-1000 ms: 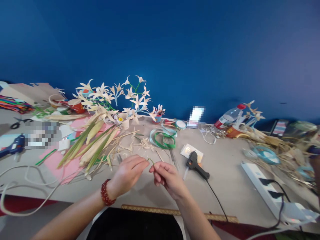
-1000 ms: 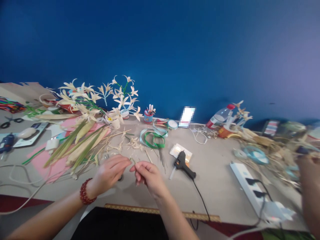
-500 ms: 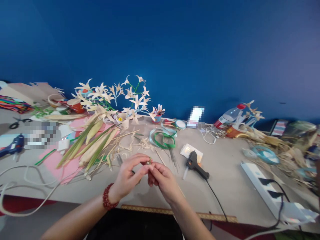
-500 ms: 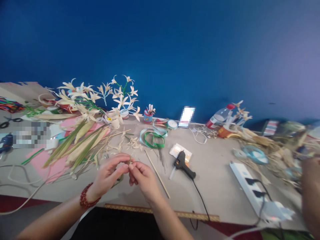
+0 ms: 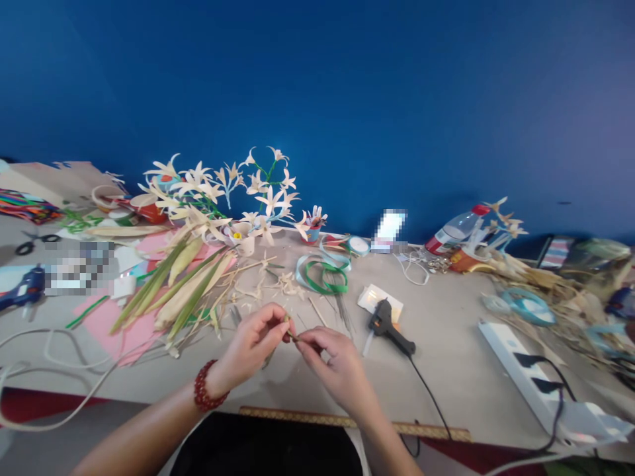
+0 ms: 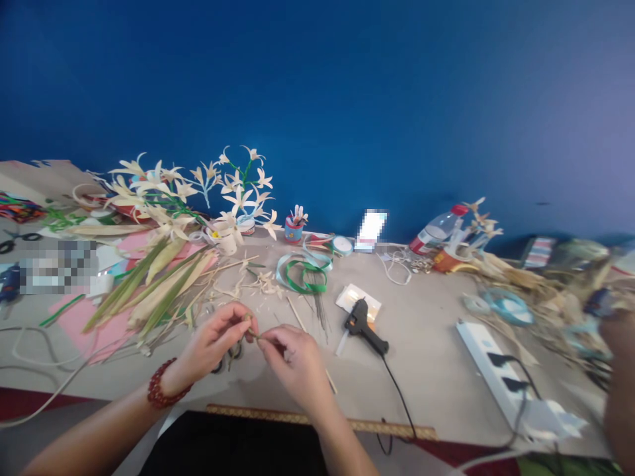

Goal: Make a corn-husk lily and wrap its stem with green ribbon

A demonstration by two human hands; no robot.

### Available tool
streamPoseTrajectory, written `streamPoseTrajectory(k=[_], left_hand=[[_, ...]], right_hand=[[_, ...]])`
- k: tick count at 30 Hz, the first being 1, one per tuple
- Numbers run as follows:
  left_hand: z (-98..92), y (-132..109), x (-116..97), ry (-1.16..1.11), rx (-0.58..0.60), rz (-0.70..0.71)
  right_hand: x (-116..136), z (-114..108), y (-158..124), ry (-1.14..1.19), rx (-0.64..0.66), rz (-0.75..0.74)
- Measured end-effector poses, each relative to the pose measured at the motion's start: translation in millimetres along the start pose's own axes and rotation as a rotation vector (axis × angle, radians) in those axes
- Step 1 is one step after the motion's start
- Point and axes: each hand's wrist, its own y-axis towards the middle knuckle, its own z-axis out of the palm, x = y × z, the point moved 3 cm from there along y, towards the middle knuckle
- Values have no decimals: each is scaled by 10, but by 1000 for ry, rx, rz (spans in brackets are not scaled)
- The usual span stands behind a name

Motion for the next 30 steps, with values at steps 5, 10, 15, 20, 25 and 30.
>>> streamPoseTrajectory(k=[5,10,15,20,25,30], left_hand=[[14,6,22,-177,107,-34],[72,24,12,-318,162,-27],[97,40,17,-328,146,2],[70,34,60,-191,122,50],[64,7,54,52,125,102],[76,9,3,210,116,101]], right_hand=[[-48,-28,-15,225,-175,53],[-166,150,-8,625,-326,171],[-210,228,32,633,-395,160],[-140,132,27,202,-314,15],[-39,61,32,-140,-235,-134],[24,56,49,-341,-192,-258]])
